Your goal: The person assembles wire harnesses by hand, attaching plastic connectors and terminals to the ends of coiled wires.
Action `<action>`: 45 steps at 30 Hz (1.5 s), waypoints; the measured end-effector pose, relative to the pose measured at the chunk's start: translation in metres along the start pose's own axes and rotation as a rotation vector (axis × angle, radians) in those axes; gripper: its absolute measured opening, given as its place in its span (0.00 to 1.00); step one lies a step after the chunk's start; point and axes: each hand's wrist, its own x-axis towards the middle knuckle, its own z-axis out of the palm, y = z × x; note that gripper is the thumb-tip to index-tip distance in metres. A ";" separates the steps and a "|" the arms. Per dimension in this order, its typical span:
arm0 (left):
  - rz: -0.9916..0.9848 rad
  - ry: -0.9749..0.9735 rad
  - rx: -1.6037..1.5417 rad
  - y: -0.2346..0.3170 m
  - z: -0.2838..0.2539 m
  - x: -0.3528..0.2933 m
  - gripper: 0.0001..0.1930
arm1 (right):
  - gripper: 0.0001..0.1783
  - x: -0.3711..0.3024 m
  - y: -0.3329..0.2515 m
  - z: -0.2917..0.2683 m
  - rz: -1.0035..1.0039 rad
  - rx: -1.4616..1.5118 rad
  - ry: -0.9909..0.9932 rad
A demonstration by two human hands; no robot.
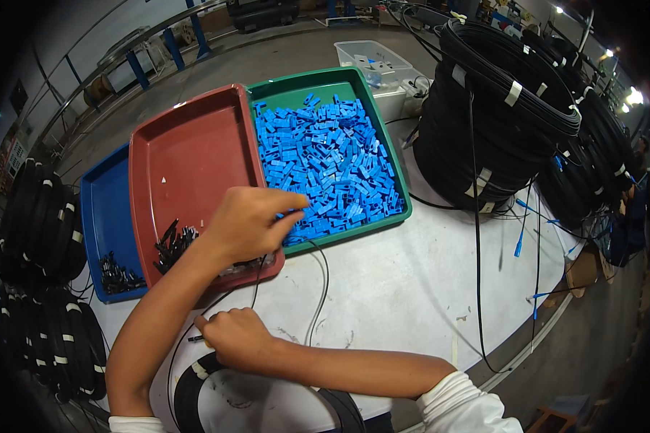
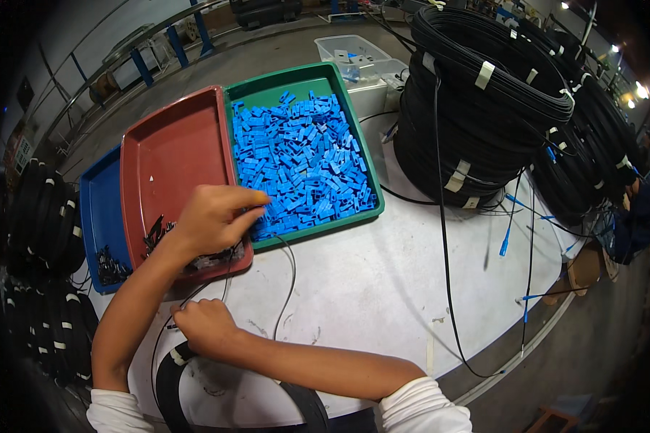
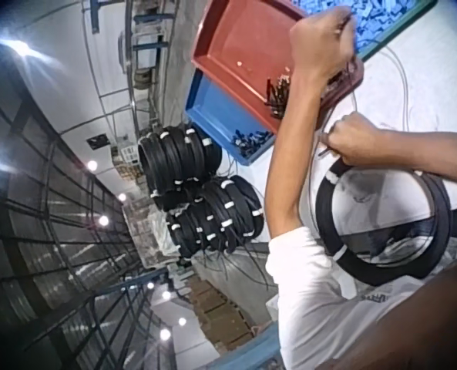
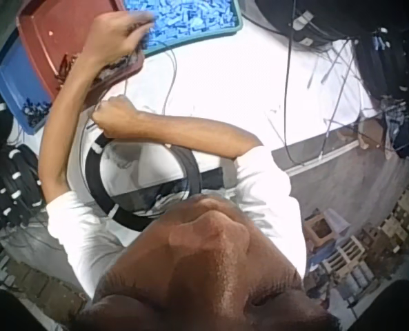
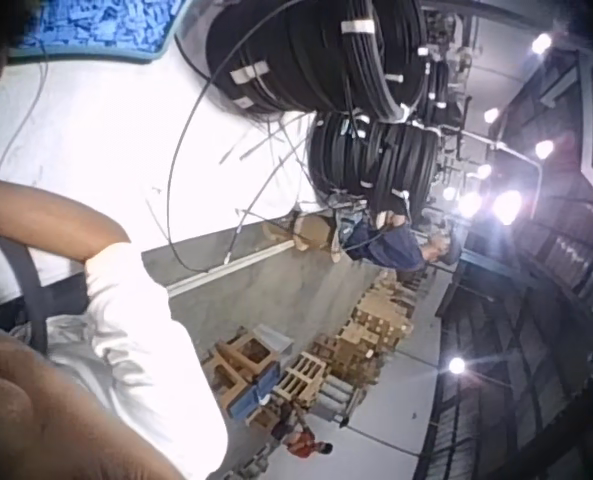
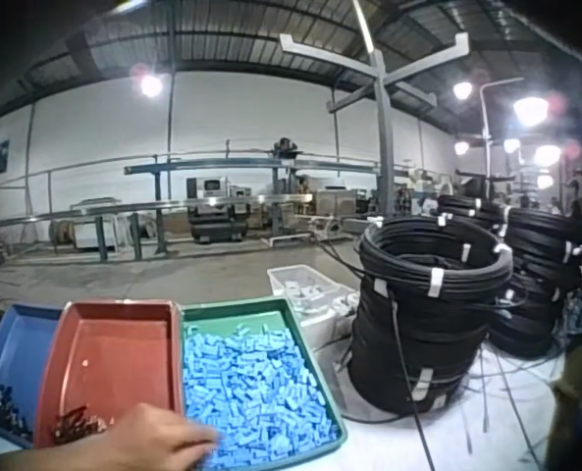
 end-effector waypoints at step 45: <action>-0.458 0.735 -0.744 0.000 -0.042 -0.280 0.21 | 0.13 -0.004 -0.022 -0.018 -0.241 -0.080 0.023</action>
